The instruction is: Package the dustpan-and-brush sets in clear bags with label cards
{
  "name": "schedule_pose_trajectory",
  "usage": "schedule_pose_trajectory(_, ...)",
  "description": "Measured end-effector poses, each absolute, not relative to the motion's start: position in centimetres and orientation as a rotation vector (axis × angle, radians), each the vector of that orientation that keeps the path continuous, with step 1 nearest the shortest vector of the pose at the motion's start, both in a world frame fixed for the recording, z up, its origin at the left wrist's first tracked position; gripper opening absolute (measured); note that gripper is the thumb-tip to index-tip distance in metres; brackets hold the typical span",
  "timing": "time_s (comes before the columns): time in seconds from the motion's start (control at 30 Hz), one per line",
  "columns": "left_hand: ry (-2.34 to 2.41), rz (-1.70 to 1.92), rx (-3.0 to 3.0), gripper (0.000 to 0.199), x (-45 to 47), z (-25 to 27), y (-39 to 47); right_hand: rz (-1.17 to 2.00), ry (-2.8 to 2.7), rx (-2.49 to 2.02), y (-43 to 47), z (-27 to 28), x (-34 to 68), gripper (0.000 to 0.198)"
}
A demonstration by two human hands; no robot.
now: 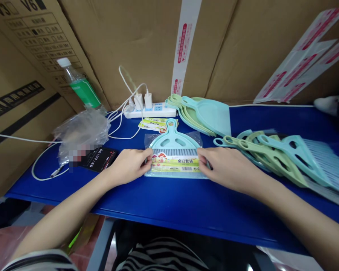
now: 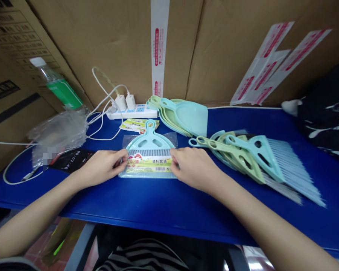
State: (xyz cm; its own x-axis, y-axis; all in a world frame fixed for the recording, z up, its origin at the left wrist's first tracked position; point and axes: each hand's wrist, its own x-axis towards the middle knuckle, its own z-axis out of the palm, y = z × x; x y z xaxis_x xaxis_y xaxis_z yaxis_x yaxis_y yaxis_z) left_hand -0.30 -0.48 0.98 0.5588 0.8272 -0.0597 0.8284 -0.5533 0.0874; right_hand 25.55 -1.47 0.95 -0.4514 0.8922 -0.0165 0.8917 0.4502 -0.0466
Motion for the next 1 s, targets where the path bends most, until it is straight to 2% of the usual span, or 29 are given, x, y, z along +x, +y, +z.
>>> schedule_pose_trajectory(0.17, 1.553, 0.018, 2.483, 0.004, 0.14, 0.93, -0.6, 0.16, -2.593, -1.774, -1.15, 1.25, 25.19, 0.025)
schedule_pose_trajectory(0.43, 1.509, 0.141, 2.459, 0.005, 0.06, 0.55, -0.55, 0.232, -2.529, -1.701, -1.15, 1.05, 25.34, 0.023)
schedule_pose_trajectory(0.67, 1.546, 0.107, 2.454, 0.008, 0.25, 0.78, -0.58, 0.318, -2.568, -1.788, -1.22, 1.6, 24.97, 0.028)
schedule_pose_trajectory(1.0, 1.565, 0.101, 2.542, 0.008, 0.12, 0.78, -0.72, 0.158, -2.633, -1.74, -1.4, 1.26, 25.23, 0.022)
